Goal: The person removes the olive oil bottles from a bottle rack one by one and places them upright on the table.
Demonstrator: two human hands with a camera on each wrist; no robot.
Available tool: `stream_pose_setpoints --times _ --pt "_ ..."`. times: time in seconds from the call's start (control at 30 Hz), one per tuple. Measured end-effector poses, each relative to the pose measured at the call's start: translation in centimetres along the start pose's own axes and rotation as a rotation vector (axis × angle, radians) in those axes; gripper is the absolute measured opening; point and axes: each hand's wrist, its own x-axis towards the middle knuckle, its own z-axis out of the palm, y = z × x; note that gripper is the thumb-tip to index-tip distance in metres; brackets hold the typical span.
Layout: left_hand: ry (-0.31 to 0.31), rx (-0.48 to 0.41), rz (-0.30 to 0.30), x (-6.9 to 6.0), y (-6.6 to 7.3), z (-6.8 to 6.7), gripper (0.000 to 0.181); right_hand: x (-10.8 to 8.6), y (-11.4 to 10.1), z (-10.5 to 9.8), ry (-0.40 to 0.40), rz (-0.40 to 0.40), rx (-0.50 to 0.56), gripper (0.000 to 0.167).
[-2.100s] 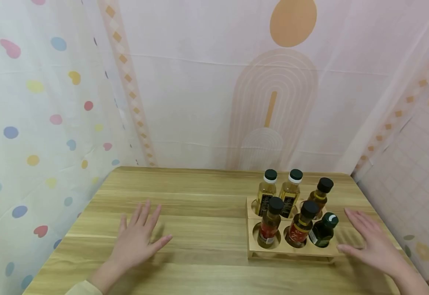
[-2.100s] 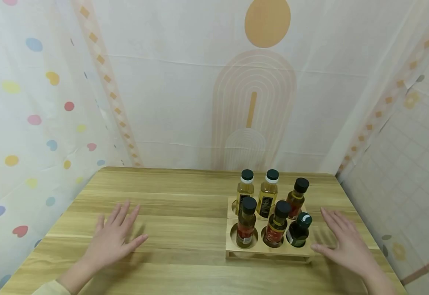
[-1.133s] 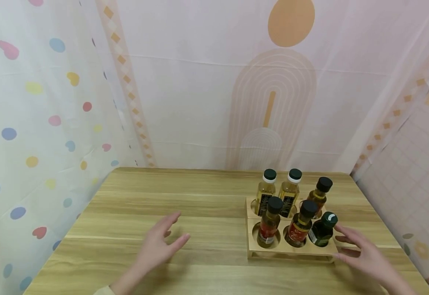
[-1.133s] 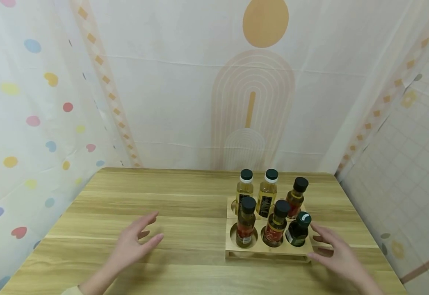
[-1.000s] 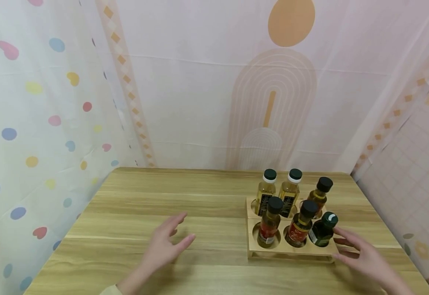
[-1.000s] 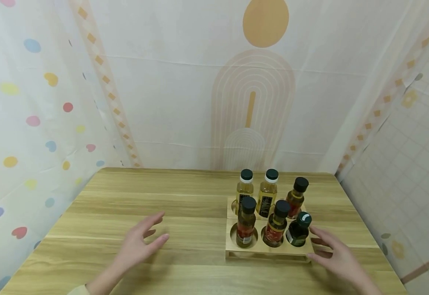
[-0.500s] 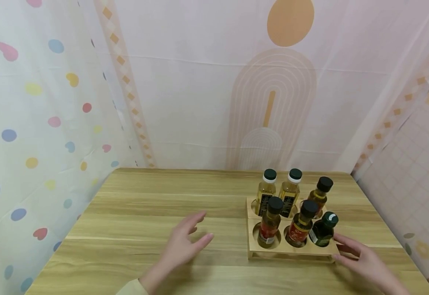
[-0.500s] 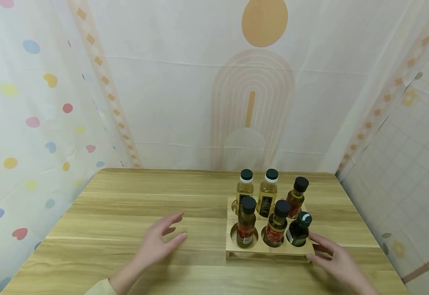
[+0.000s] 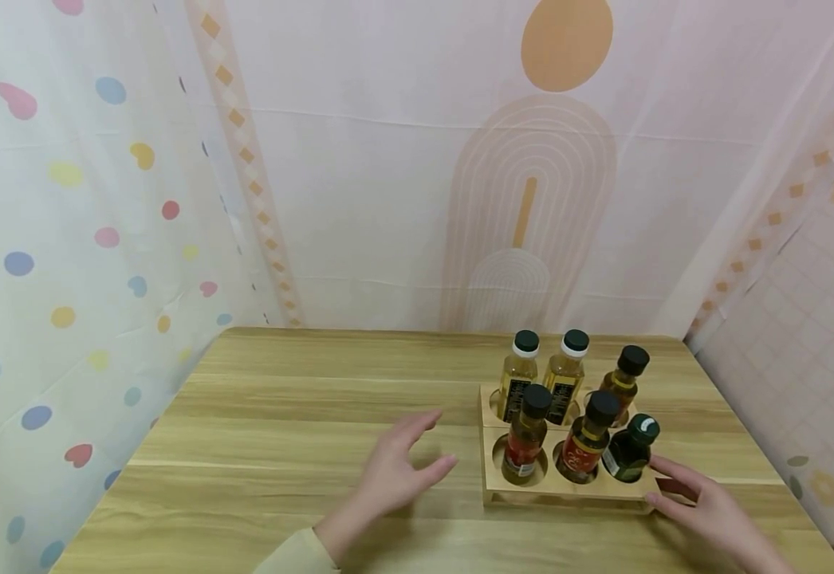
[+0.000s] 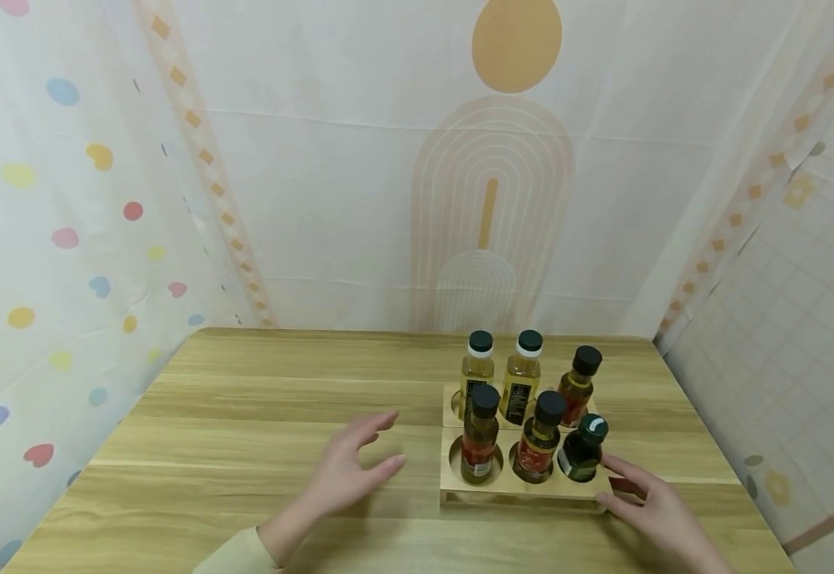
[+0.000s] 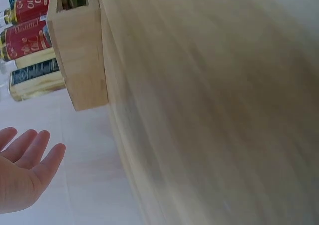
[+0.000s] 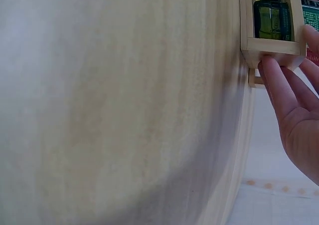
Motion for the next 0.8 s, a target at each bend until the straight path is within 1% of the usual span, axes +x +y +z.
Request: stream_pose_setpoints --times 0.2,0.3,0.4,0.5,0.67,0.8 --pt "-0.042 0.018 0.029 0.8 1.1 1.1 0.068 0.1 0.1 -0.3 -0.022 0.013 -0.023 0.064" --pt "-0.057 0.03 0.047 1.2 1.6 1.6 0.069 0.1 0.1 -0.4 -0.037 0.01 -0.012 0.064" --pt "-0.072 0.041 0.055 1.6 2.0 2.0 0.07 0.2 0.0 -0.5 -0.047 0.007 0.001 0.064" --pt "-0.094 0.056 0.055 2.1 2.5 2.4 0.07 0.4 0.0 -0.6 -0.052 -0.007 -0.01 0.064" --pt "-0.115 0.049 0.062 2.6 3.2 2.8 0.071 0.7 0.1 -0.7 -0.04 -0.053 -0.057 0.061" --pt "-0.114 0.023 0.062 3.0 3.6 3.2 0.07 0.8 0.3 -0.8 -0.04 -0.117 -0.051 0.059"
